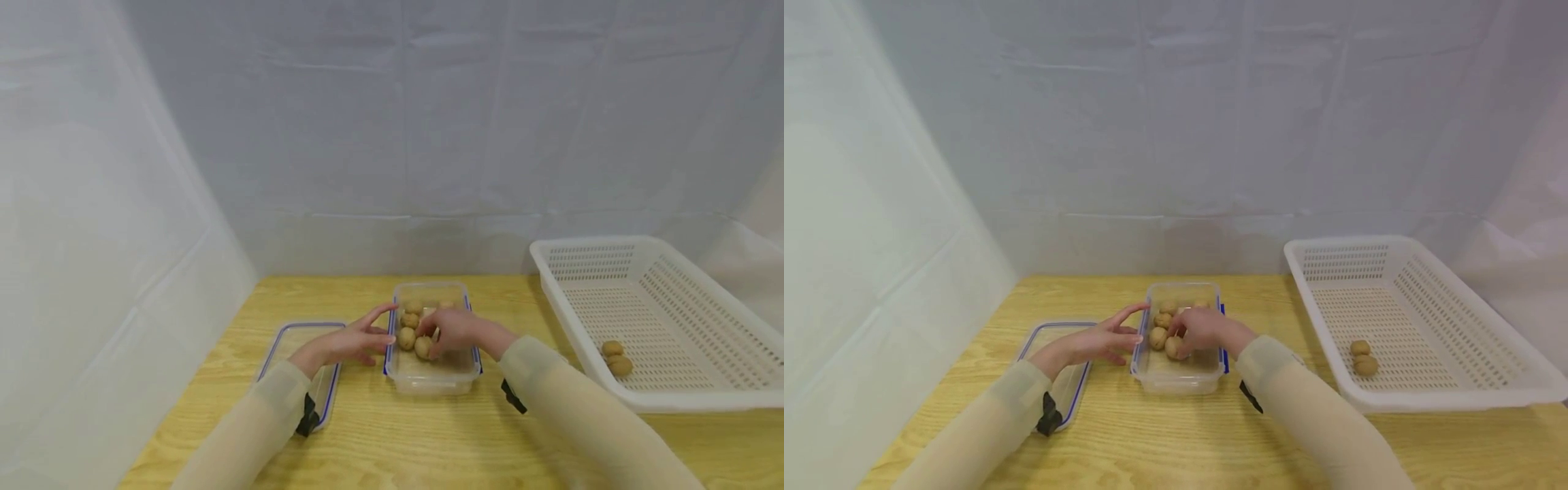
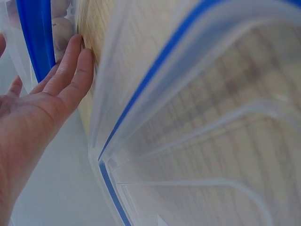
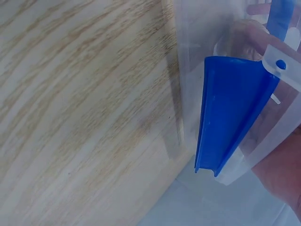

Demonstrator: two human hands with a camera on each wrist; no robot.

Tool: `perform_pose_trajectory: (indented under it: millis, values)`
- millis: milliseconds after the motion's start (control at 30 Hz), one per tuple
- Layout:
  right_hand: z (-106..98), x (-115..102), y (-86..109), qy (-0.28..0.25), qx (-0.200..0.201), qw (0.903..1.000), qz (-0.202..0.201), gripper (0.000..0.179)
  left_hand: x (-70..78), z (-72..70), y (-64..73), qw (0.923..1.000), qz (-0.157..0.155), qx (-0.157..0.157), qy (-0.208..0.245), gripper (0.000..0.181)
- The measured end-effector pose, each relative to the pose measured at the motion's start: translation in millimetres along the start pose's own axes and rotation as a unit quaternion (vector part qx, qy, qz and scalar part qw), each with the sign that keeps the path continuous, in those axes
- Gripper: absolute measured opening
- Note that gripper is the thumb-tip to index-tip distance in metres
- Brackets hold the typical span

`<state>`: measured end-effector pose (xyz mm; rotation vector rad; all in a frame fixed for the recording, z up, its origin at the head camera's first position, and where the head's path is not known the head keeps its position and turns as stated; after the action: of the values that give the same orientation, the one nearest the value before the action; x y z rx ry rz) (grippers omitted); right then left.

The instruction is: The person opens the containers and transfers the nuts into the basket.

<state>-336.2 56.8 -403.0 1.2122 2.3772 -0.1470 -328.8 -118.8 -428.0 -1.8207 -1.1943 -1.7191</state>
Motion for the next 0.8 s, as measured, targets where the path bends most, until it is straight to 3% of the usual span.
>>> perform_pose_trajectory:
  millis: [267, 567, 800]
  values:
    - [-1.0, -2.6, 1.8, 0.016, -0.003, 0.9999, 0.003, 0.035, 0.0, -0.5, 1.1, 1.0, -0.006, 0.004, 0.0, 0.073]
    - [-4.2, -0.3, -0.4, -0.034, -0.02, 0.9992, 0.002, 0.033, -1.5, -0.2, 0.6, 1.0, -0.004, 0.003, 0.002, 0.072]
    - [-14.5, -2.1, -0.1, -0.037, -0.028, 0.9988, -0.017, 0.035, -1.0, 0.4, 0.3, 1.0, -0.003, 0.003, 0.002, 0.072]
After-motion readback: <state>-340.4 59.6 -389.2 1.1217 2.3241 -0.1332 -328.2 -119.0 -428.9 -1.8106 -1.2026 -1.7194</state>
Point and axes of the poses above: each hand's wrist, its own y-axis away from the middle knuckle, its own z-axis out of the palm, x = y × z, the point moved 6 cm from there along -y, towards the middle knuckle, and after that the axes turned 3 degrees about x, right-handed, at the moved point
